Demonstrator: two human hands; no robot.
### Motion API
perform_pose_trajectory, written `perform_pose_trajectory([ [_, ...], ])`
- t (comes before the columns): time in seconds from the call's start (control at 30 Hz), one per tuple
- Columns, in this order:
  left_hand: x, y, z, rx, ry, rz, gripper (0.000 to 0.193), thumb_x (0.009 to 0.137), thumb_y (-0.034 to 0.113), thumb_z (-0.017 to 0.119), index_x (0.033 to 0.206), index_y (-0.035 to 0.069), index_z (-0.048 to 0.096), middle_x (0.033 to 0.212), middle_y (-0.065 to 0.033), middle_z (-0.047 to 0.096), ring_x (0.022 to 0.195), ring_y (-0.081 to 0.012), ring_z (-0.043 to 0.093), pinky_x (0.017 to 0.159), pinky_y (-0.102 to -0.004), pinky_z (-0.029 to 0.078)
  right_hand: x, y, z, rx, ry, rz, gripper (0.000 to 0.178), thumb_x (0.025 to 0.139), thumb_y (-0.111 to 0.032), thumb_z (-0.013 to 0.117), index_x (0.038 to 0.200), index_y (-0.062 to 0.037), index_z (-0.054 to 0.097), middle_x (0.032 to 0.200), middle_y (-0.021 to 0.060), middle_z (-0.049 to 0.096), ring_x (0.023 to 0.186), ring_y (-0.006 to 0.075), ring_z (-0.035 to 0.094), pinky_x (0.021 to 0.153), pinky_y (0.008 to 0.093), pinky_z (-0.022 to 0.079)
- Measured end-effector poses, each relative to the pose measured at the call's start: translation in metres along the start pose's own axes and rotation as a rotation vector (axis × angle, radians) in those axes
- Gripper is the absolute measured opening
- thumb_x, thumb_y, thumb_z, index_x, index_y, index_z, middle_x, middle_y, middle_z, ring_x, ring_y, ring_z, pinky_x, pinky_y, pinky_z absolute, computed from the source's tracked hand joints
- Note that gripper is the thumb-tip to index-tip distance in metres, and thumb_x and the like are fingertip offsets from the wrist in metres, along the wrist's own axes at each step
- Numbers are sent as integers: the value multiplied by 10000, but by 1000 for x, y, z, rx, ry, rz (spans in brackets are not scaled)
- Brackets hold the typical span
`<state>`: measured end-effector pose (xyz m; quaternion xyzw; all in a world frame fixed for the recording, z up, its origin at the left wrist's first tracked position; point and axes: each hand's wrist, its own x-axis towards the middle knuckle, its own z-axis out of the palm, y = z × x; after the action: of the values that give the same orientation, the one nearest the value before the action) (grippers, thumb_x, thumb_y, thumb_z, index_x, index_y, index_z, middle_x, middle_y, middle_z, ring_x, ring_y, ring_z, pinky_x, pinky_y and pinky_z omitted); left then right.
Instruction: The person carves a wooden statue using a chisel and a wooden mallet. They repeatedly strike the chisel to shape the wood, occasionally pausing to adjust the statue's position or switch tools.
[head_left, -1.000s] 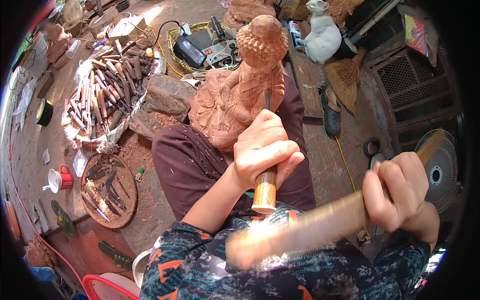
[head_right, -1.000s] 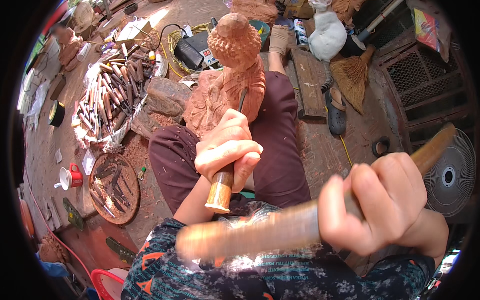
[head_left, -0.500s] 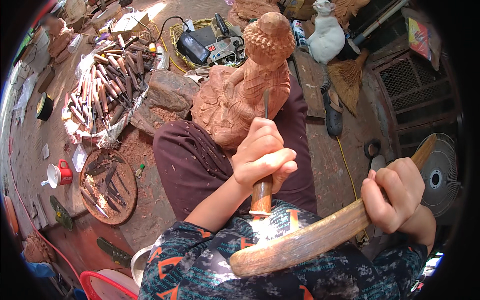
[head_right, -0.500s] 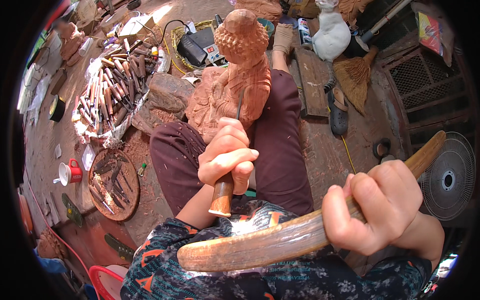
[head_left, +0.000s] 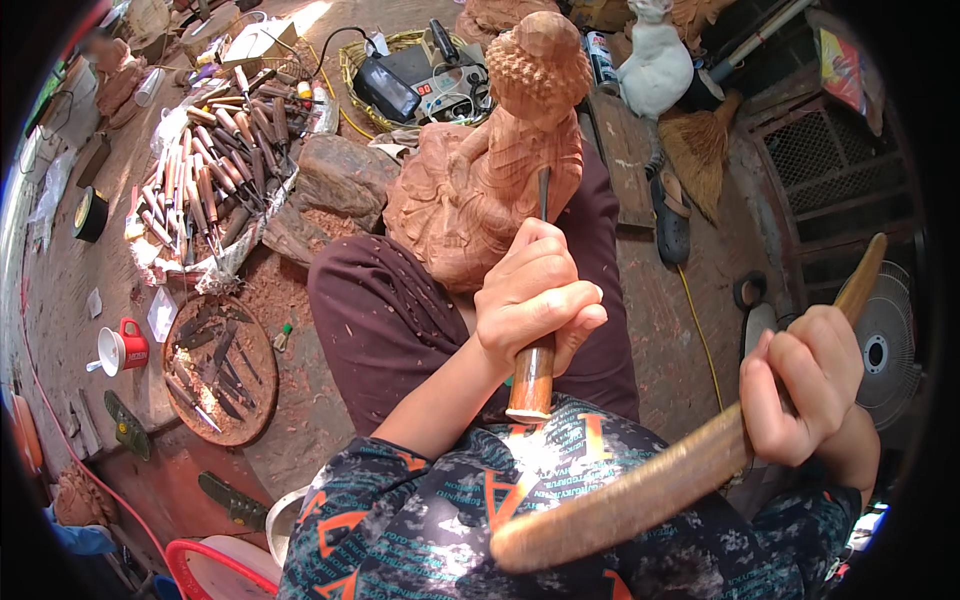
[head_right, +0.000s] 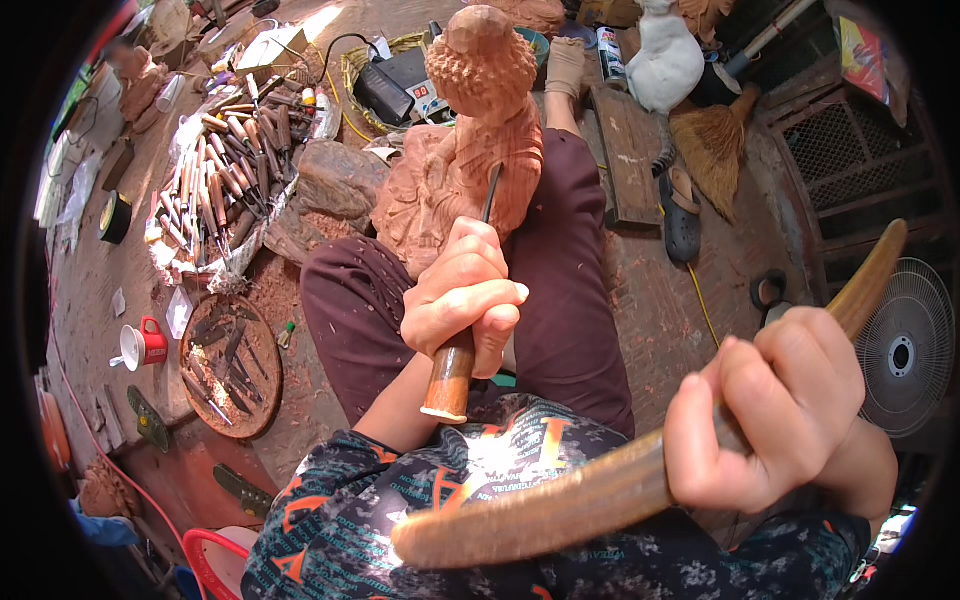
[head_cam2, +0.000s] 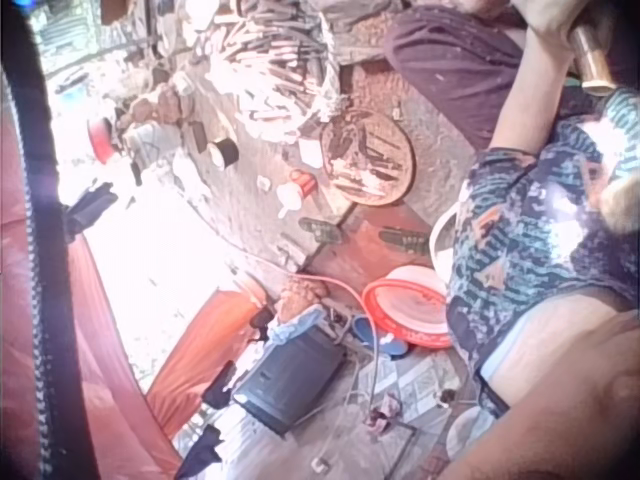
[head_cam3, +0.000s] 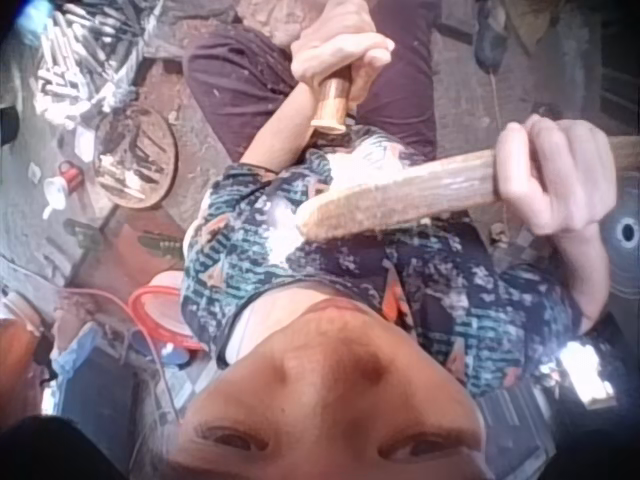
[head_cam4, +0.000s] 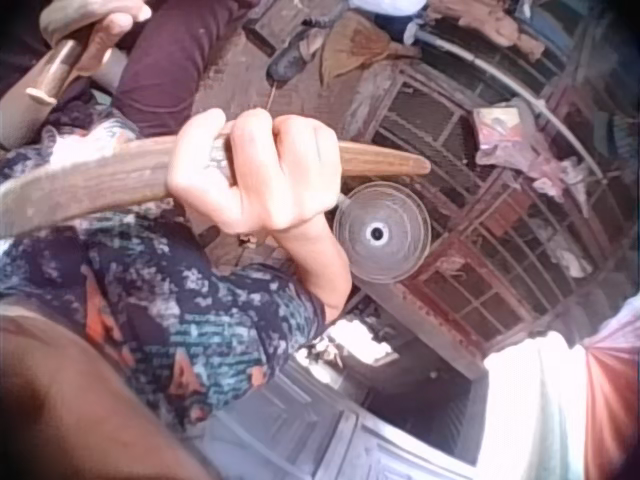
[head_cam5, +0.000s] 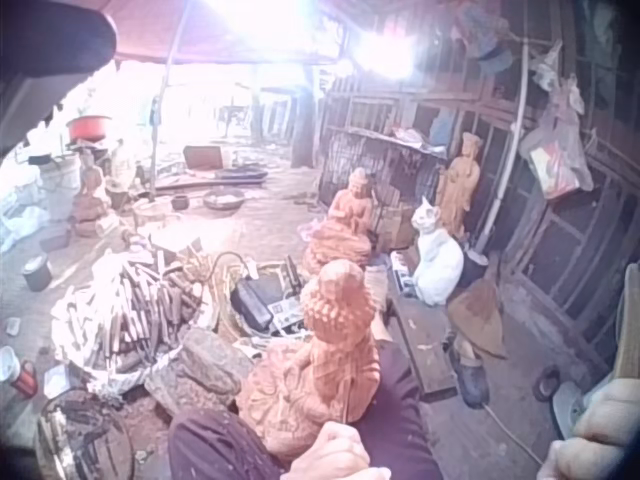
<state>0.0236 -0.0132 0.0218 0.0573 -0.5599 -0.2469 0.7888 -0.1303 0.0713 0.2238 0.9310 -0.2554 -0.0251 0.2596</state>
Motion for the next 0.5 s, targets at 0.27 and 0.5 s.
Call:
perform_pose_trajectory([
  [0.27, -1, -7, -7, -4, -74, 55, 210, 896, 148, 637, 785, -27, 601, 588, -50, 519, 497, -167, 468, 550, -338, 382, -3, -6, 4, 28, 57, 30, 334, 613, -37, 633, 938, -92, 575, 649, 46, 466, 503, 149, 425, 419, 258, 323],
  [0.5, 5, 4, -18, 158, -18, 137, 219, 771, 217, 742, 799, 40, 616, 612, -9, 494, 549, -194, 500, 593, -340, 421, -8, -12, 10, 38, 59, 143, 372, 600, 100, 603, 916, -89, 557, 652, 35, 458, 500, 141, 427, 424, 256, 325],
])
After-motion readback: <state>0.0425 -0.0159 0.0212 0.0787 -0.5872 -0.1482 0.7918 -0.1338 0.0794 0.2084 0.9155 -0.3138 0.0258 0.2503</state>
